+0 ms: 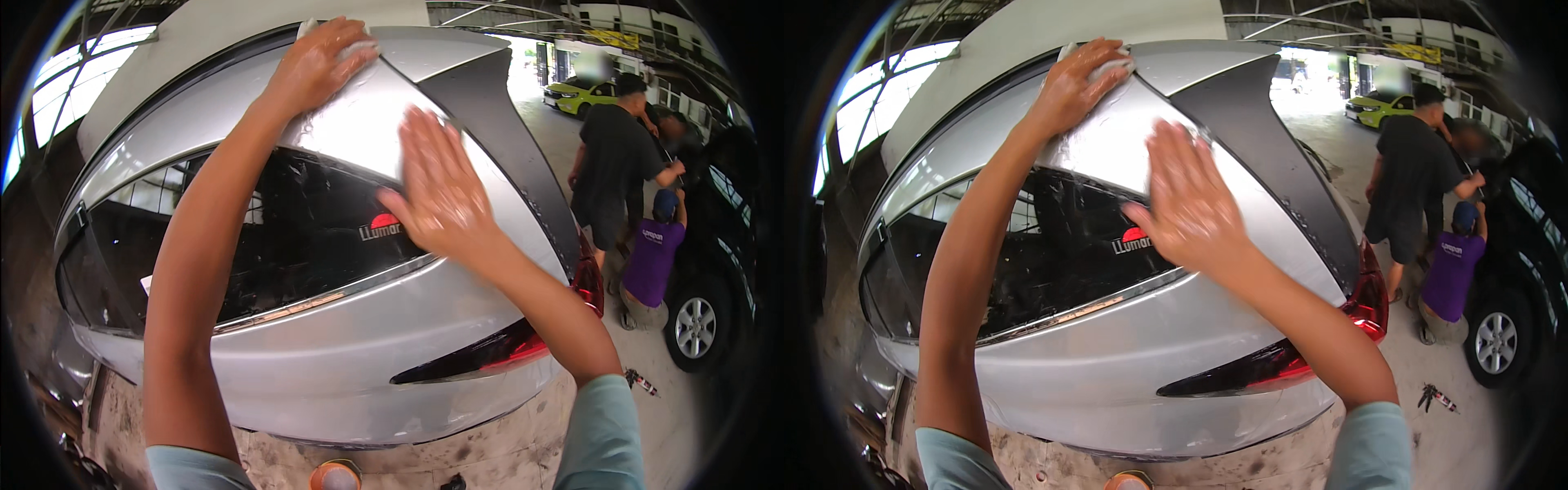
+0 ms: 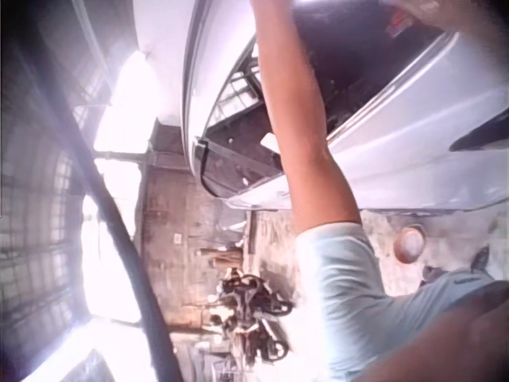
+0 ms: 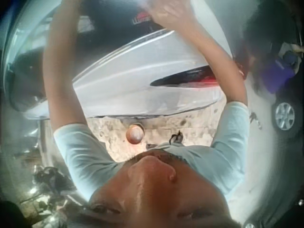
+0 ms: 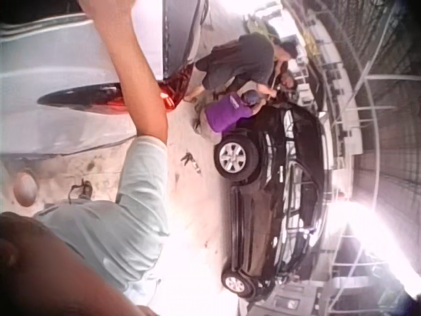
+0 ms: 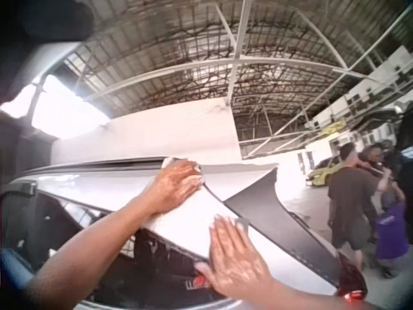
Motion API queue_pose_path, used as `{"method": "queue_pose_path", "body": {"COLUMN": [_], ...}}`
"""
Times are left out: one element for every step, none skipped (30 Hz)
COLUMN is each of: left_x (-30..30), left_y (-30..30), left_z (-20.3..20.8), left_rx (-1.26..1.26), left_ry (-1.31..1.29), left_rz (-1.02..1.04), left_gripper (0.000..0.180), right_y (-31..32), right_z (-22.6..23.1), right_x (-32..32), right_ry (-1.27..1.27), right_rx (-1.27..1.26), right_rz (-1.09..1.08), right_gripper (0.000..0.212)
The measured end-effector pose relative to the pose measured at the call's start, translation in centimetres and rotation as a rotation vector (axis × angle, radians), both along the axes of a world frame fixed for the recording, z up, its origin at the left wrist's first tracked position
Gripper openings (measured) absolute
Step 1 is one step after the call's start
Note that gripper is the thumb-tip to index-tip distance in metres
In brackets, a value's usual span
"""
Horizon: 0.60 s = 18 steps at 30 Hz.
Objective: The person sands the rear quarter panel and window trim of a silver vehicle using a sanding block and water from a bucket, then wipes the area with a cloth.
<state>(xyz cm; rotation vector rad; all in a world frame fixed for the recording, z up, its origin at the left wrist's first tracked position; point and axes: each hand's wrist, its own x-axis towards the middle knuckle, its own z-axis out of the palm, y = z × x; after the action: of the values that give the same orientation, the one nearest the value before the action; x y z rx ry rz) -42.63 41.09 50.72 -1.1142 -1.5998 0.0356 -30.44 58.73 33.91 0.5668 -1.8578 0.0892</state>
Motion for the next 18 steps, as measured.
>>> {"method": "queue_pose_path", "body": {"left_x": [-0.9,-1.3,-1.1,-2.2,-3.4,-2.4,-2.3,-1.1,2.0,2.8,2.7,2.8,3.1,3.4,3.6,3.4,3.2,3.5], "left_y": [0.1,-0.3,-0.6,-3.8,-8.2,-10.5,-15.0,-20.0,-24.9,-27.8,-28.4,-28.3,-27.4,-27.1,-26.7,-26.3,-26.4,-27.1], "left_z": [0.5,0.8,0.8,1.7,2.4,1.2,0.7,0.8,-0.6,-0.5,-1.9,-2.9,-3.3,-3.3,-3.7,-4.2,-5.5,-6.5], "left_rx": [0.041,0.086,0.207,0.249,0.291,0.382,0.392,0.385,0.576,0.629,0.650,0.660,0.660,0.661,0.685,0.716,0.744,0.755], "left_ry": [-0.055,-0.102,-0.241,-0.157,-0.078,-0.110,-0.030,0.020,-0.178,-0.230,-0.244,-0.262,-0.211,-0.190,-0.216,-0.251,-0.260,-0.258], "left_rz": [-0.037,-0.067,-0.079,0.001,0.087,0.133,0.206,0.285,0.344,0.384,0.302,0.222,0.274,0.312,0.309,0.284,0.283,0.290], "left_gripper": [0.036,0.036,0.039,0.040,0.042,0.044,0.044,0.045,0.045,0.046,0.045,0.045,0.044,0.044,0.044,0.045,0.044,0.044], "right_y": [-1.9,-3.9,-5.5,-7.2,-7.8,-7.0,-6.7,-5.3,0.2,2.0,2.4,1.3,-1.2,-4.7,-8.5,-11.6,-13.6,-14.9], "right_z": [2.4,4.6,6.6,7.7,7.7,6.9,6.4,5.1,0.2,-1.3,-1.5,-0.6,1.0,3.7,6.6,9.5,10.5,10.7], "right_x": [-2.0,-4.1,-6.0,-7.0,-7.0,-7.4,-7.1,-4.9,-1.3,1.2,1.9,1.6,0.0,-2.3,-4.2,-5.6,-7.8,-9.4], "right_ry": [0.030,0.066,0.088,0.111,0.117,0.105,0.107,0.050,-0.094,-0.142,-0.154,-0.110,-0.060,-0.005,-0.030,-0.058,-0.021,0.023], "right_rx": [0.007,0.016,0.051,0.072,0.090,0.116,0.125,0.126,0.121,0.156,0.179,0.143,0.127,0.110,0.145,0.189,0.220,0.233], "right_rz": [0.038,0.084,0.049,0.038,0.081,0.098,0.134,0.156,0.088,0.003,-0.063,-0.087,-0.029,0.036,0.082,0.106,0.076,0.054], "right_gripper": [0.072,0.072,0.072,0.072,0.072,0.071,0.070,0.076,0.082,0.084,0.081,0.079,0.077,0.075,0.073,0.071,0.070,0.069]}}
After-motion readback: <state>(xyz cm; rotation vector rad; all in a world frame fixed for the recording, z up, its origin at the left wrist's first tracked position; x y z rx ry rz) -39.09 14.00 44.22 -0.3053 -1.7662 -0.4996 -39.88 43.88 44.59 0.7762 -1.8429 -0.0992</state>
